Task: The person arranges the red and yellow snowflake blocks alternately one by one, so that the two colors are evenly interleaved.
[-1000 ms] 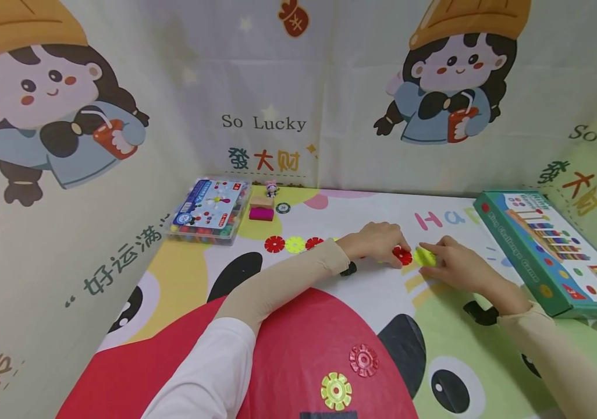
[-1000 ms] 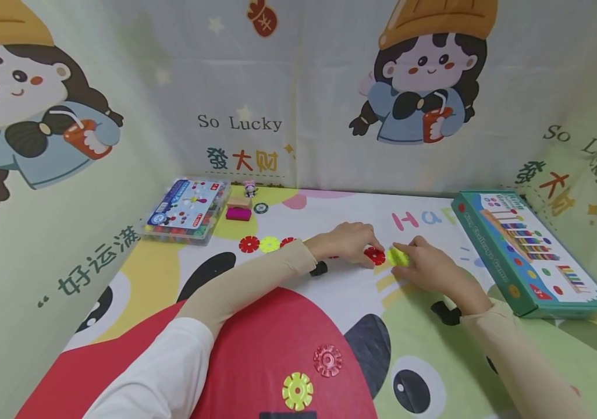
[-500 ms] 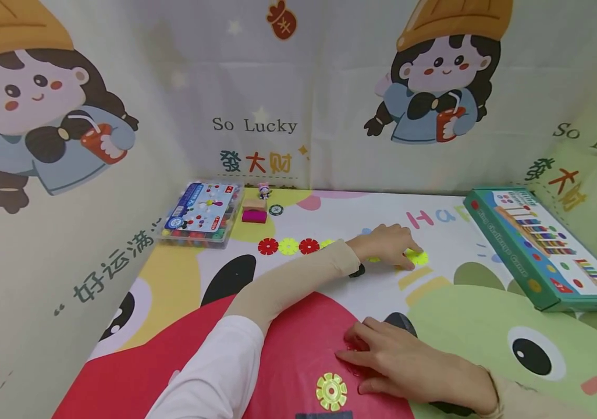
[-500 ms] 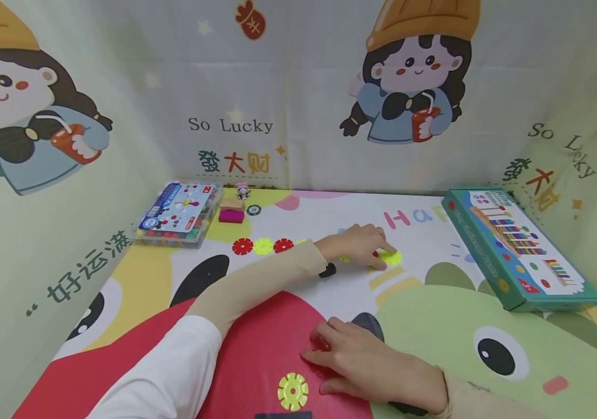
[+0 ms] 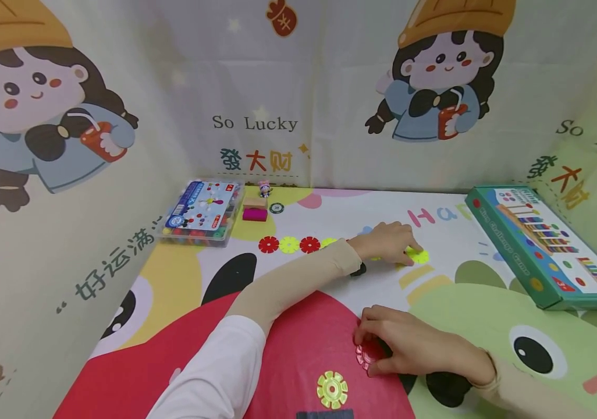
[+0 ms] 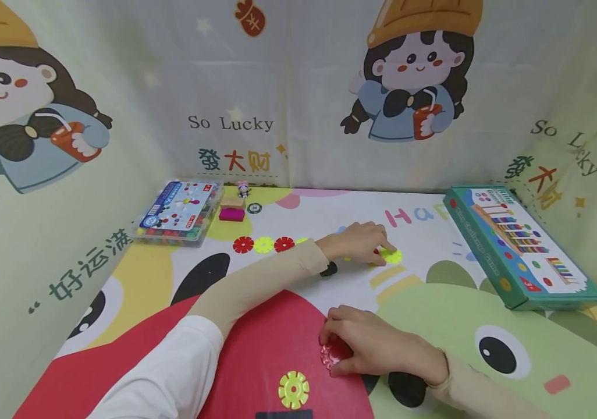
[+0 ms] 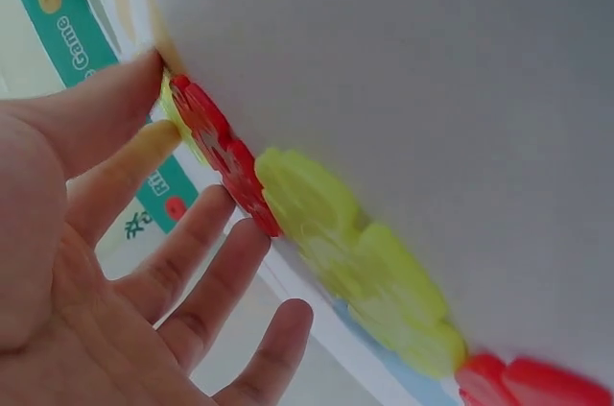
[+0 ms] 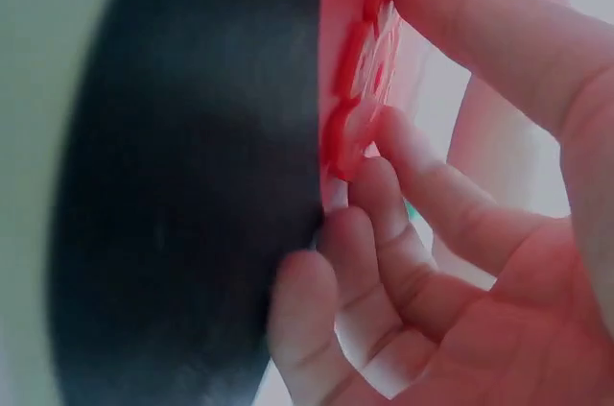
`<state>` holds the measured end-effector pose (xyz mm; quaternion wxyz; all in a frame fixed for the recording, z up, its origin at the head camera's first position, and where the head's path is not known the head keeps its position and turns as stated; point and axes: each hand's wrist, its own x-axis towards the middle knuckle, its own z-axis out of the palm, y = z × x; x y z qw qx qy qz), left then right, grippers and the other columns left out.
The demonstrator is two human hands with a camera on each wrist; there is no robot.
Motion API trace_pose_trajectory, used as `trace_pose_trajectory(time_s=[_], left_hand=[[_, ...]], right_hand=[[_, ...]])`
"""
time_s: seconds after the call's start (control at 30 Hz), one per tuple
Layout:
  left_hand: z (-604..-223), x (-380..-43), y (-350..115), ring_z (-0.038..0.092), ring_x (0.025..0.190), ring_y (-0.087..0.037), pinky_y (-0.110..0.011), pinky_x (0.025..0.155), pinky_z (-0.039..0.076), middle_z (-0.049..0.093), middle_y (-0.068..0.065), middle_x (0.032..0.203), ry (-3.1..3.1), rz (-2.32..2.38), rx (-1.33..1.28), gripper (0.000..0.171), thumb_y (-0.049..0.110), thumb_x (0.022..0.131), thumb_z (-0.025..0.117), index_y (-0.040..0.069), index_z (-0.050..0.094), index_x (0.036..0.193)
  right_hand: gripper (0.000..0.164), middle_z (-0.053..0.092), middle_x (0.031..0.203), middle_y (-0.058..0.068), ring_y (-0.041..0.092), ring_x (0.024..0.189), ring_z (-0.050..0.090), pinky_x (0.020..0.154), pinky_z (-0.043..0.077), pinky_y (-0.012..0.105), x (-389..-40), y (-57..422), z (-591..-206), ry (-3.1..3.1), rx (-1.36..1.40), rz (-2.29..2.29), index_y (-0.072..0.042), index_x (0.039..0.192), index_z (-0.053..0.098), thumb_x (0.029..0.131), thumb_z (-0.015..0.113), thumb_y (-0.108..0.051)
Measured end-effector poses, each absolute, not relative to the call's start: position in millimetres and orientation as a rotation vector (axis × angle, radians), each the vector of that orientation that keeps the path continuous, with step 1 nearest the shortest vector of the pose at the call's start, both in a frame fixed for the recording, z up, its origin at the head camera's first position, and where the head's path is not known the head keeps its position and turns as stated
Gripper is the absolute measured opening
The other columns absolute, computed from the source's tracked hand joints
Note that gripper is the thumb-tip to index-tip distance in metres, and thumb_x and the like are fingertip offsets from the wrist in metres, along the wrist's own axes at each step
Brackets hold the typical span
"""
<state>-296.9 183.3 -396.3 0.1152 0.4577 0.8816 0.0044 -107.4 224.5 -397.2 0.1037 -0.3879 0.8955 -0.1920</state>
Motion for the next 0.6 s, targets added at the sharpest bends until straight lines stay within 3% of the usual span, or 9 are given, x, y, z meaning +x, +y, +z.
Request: trace_pose_trajectory(time_s=[0.17, 0.37, 0.6], left_hand=[[-396, -298, 184, 0.044, 0.106, -0.007, -0.028, 0.079, 0.039, 0.050, 0.012, 0.125, 2.585, 0.077, 1.312, 0.042, 0.047, 0.087, 0.063, 0.050, 0.051, 0.127], [-396, -300, 185, 0.045, 0.107, -0.008, -0.029, 0.081, 0.040, 0.051, 0.012, 0.126, 2.605, 0.087, 1.307, 0.041, 0.046, 0.087, 0.063, 0.050, 0.052, 0.126], [-396, -300, 186, 0.046, 0.102, -0.008, -0.029, 0.074, 0.040, 0.052, 0.013, 0.125, 2.611, 0.088, 1.305, 0.040, 0.044, 0.086, 0.064, 0.050, 0.053, 0.124]], right_hand=[[0.035, 0.051, 0.090, -0.018, -0.005, 0.077, 0.048, 0.064, 0.042, 0.013, -107, 222, -396, 2.592, -1.080, -0.639, -0.033, 0.094, 0.059, 0.071, 0.077, -0.051], [0.037, 0.051, 0.107, -0.015, -0.004, 0.088, 0.050, 0.067, 0.046, 0.014, -98, 226, -387, 2.564, -1.102, -0.599, -0.029, 0.109, 0.065, 0.077, 0.075, -0.044], [0.044, 0.054, 0.106, -0.014, -0.003, 0.093, 0.050, 0.070, 0.048, 0.015, -103, 237, -387, 2.509, -1.125, -0.611, -0.027, 0.117, 0.066, 0.077, 0.076, -0.041]])
